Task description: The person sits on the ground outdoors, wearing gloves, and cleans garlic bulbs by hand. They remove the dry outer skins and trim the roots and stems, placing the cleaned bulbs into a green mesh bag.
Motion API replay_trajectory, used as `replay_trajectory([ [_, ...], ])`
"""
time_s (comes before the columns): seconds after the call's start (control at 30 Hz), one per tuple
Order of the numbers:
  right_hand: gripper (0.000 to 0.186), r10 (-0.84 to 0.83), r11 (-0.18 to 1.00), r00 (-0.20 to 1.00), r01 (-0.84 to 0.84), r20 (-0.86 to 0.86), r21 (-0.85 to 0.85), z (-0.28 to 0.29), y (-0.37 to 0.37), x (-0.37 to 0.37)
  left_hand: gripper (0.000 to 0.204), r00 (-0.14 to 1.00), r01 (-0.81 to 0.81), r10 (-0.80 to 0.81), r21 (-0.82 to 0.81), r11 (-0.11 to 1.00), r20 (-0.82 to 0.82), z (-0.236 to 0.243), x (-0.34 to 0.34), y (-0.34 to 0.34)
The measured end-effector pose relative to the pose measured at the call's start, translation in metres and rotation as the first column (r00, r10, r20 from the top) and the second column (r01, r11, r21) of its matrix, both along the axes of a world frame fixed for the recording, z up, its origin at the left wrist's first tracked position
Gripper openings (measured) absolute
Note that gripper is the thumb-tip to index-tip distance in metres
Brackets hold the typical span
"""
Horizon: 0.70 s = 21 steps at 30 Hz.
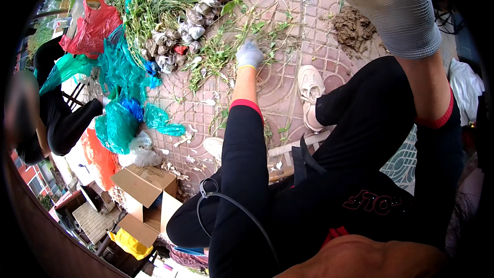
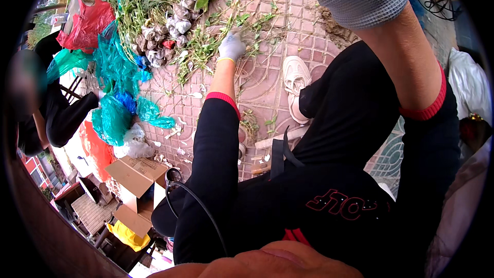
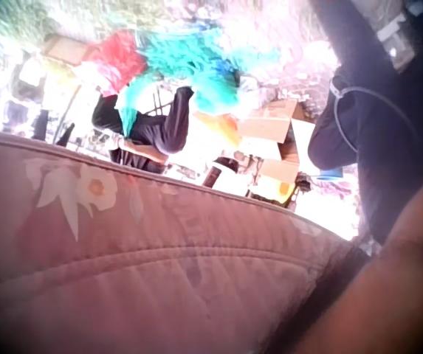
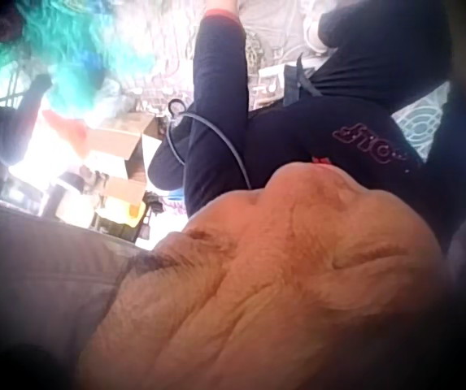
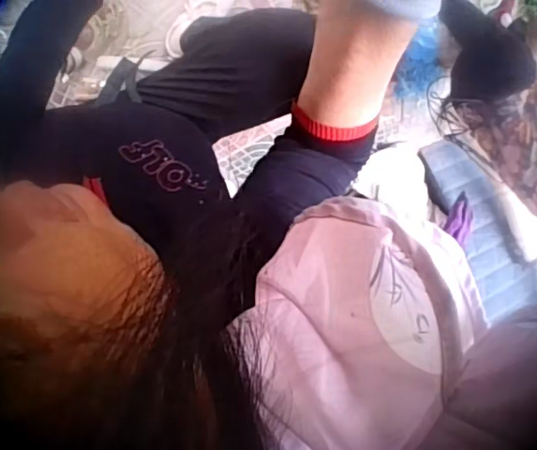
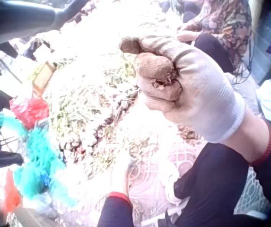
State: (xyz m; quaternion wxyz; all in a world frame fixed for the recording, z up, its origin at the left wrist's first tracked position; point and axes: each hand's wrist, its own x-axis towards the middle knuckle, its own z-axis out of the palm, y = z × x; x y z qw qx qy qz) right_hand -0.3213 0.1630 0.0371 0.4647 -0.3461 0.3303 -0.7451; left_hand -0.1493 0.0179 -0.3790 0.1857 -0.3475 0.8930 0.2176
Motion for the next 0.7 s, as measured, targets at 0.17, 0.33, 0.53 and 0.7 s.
replay_trajectory([
  [0.17,0.029,-0.041,0.999,0.999,0.041,0.008,0.000,-0.009,0.003,-0.001,0.037,0.956,-0.066,0.064,0.002,0.998,-0.285,0.054,-0.004,0.013],
  [0.33,0.027,-0.059,0.997,0.998,0.059,0.005,0.048,0.000,0.003,0.015,0.022,0.772,-0.127,0.176,0.123,0.984,-0.611,0.084,0.029,-0.009],
  [0.53,0.025,-0.253,0.947,0.943,0.287,-0.215,0.145,-0.003,-0.004,0.011,0.021,0.665,-0.226,0.373,0.302,0.926,-0.647,0.142,0.052,-0.029],
  [0.7,0.019,-0.289,0.884,0.859,0.409,-0.423,0.226,-0.027,-0.017,0.008,0.022,0.716,-0.112,0.141,0.087,0.990,-0.684,0.240,0.090,-0.036],
])
